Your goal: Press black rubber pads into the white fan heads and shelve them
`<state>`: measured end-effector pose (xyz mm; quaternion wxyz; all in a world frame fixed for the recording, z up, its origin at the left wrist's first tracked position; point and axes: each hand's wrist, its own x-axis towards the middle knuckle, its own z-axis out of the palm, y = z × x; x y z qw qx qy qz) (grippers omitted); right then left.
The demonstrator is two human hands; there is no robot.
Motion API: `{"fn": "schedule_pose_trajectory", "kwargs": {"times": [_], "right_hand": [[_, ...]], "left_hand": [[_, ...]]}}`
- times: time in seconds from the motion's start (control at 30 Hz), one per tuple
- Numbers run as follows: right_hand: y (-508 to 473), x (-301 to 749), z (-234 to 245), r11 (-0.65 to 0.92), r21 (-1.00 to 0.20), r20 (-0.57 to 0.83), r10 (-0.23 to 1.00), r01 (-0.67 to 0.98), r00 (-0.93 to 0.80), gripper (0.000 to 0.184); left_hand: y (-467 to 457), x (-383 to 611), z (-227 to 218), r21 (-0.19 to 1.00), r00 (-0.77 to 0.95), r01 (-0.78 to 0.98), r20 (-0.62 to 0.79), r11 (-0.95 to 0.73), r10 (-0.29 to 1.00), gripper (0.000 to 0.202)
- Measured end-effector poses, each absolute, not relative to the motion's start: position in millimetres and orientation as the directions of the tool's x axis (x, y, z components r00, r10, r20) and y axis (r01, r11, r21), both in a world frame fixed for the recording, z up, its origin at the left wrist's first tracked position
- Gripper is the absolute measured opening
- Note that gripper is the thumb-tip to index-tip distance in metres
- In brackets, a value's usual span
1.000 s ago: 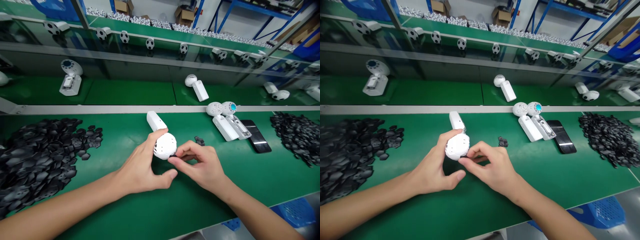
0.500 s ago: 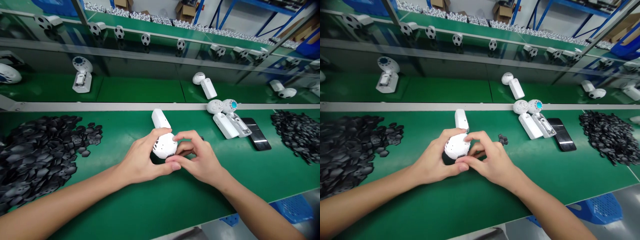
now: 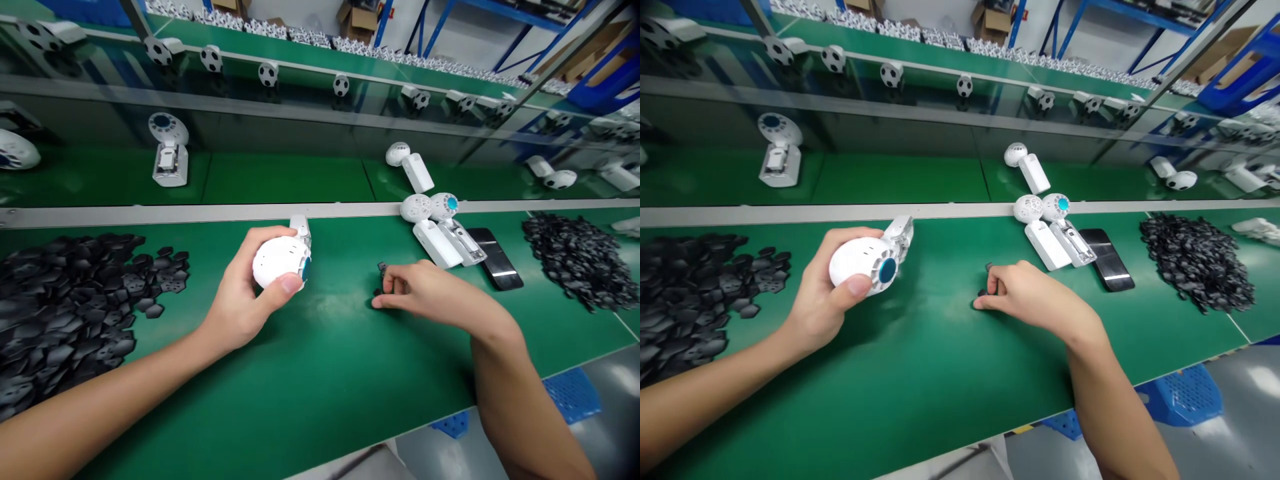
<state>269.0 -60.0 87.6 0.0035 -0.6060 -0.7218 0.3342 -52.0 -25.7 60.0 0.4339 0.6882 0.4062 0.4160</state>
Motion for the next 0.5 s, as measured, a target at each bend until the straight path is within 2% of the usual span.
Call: {"fn": "schedule_pose_trajectory", "kwargs": {"times": [0.1,0.23,0.33,0.5], "right_hand": [[-62,263,87,0.069,-0.465,-0.399,0.874,0.883,-0.278,0.037],[-64,261,92,0.105,-0.495,-0.403,0.852,0.862,-0.335,0.029],[-65,257,94,0.126,-0.51,-0.382,0.853,0.851,-0.355,0.025],[-70,228,94,0.125,-0.774,-0.254,0.836,0.62,-0.486,0.021]], "left_hand": [[-29,-52,57,0.943,0.379,0.21,0.164,-0.257,0.911,0.056],[-34,-48,53,0.954,0.506,0.25,0.017,-0.166,0.862,0.053],[-35,-44,48,0.958,0.562,0.241,-0.007,-0.155,0.827,0.05],[-39,-42,45,0.876,0.61,0.305,0.121,-0.374,0.783,0.048]]}}
